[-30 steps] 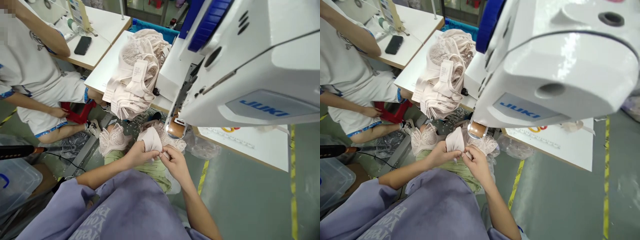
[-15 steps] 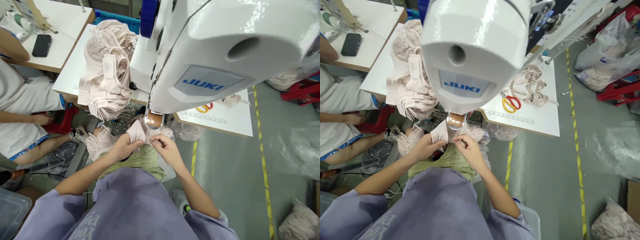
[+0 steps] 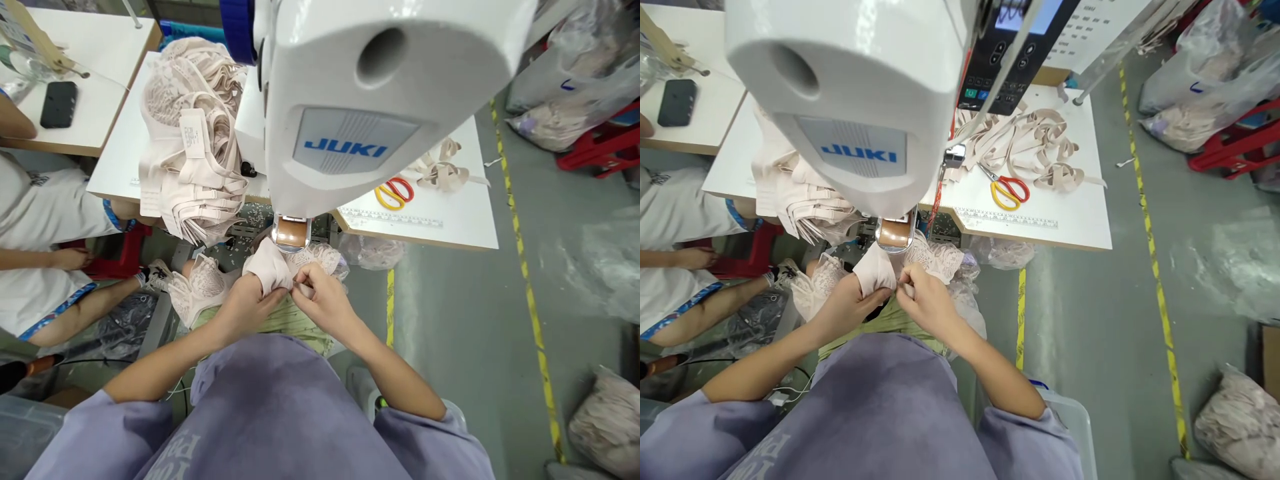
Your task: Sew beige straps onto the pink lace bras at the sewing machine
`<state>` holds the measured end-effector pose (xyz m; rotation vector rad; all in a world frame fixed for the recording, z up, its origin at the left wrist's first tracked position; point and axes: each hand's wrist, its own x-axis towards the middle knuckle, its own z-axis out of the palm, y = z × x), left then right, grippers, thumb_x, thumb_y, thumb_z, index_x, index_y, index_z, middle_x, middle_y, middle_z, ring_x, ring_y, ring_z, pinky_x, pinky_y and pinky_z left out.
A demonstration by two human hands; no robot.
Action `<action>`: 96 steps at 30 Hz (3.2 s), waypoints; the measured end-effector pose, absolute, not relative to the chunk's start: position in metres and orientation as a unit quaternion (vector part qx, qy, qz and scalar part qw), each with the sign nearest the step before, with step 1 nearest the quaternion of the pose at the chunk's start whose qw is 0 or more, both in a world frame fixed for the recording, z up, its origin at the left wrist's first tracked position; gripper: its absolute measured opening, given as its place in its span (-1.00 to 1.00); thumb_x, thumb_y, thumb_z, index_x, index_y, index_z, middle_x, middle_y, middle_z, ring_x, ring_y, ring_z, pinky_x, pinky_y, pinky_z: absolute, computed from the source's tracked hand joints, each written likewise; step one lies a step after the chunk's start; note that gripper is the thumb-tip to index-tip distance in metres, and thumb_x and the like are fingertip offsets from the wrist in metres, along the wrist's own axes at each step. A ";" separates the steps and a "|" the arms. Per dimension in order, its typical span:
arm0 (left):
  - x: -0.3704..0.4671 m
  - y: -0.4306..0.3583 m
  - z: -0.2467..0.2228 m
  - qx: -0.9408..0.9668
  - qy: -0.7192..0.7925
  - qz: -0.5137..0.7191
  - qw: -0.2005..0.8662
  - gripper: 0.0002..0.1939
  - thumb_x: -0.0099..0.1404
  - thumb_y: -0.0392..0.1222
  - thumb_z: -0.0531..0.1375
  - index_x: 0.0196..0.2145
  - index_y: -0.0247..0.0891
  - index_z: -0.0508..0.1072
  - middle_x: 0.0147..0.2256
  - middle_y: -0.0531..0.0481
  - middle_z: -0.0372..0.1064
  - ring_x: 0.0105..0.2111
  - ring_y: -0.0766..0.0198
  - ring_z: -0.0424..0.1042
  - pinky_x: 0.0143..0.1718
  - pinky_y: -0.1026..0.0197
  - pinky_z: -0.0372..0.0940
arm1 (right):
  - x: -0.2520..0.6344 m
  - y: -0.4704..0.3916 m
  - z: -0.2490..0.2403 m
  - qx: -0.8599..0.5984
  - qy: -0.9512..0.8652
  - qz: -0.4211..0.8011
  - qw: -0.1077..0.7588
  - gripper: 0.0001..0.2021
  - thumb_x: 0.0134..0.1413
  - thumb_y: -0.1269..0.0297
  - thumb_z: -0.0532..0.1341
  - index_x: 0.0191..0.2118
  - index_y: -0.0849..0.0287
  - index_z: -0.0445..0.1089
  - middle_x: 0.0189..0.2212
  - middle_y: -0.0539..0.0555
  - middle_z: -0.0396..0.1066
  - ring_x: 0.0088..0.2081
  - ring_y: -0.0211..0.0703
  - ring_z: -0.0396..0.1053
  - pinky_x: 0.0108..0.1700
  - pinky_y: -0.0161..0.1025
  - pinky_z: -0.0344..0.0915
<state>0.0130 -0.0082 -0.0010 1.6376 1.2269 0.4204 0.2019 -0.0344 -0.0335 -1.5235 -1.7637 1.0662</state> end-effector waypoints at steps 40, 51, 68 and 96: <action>0.005 -0.034 -0.054 0.504 0.386 0.457 0.623 -0.02 0.27 0.55 -0.36 0.42 -0.13 -0.13 0.10 -0.27 0.43 0.03 -0.08 0.48 -0.07 -0.12 0.41 | 0.226 0.018 0.012 -0.453 -0.459 0.707 0.289 -0.75 -0.12 0.12 0.33 -0.34 0.18 0.47 -0.46 -0.02 0.40 -0.48 -0.30 0.23 -0.41 -0.32 0.15; -0.026 0.046 -0.022 0.917 0.245 0.280 0.143 -0.17 0.34 0.05 0.26 0.42 -0.11 0.01 0.19 -0.24 0.36 0.16 -0.02 0.39 0.23 -0.02 0.27 | 0.224 0.077 0.059 -0.487 -0.789 0.360 0.102 -0.77 0.01 0.44 0.09 -0.59 0.16 0.07 -0.62 -0.11 -0.05 -0.51 -0.33 -0.13 -0.41 -0.23 -0.16; -0.018 0.065 -0.033 0.940 0.256 0.204 0.090 -0.42 0.35 -0.19 0.21 0.30 -0.16 0.25 0.09 -0.22 0.44 -0.03 0.06 0.53 -0.07 0.16 0.45 | 0.234 0.056 0.017 -0.510 -0.763 0.304 0.253 -0.79 0.26 0.15 0.17 -0.12 0.05 0.52 -0.19 0.11 0.45 -0.18 -0.03 0.35 -0.17 -0.18 0.24; -0.015 0.050 -0.008 0.931 0.301 0.167 0.117 -0.45 0.37 -0.22 0.20 0.29 -0.13 0.30 0.07 -0.28 0.46 -0.05 -0.01 0.53 -0.10 0.08 0.46 | 0.234 0.038 -0.024 -0.461 -0.808 0.086 0.357 -0.69 0.22 0.47 0.13 -0.16 -0.10 0.54 -0.16 0.01 0.56 0.00 -0.04 0.40 0.11 0.01 0.22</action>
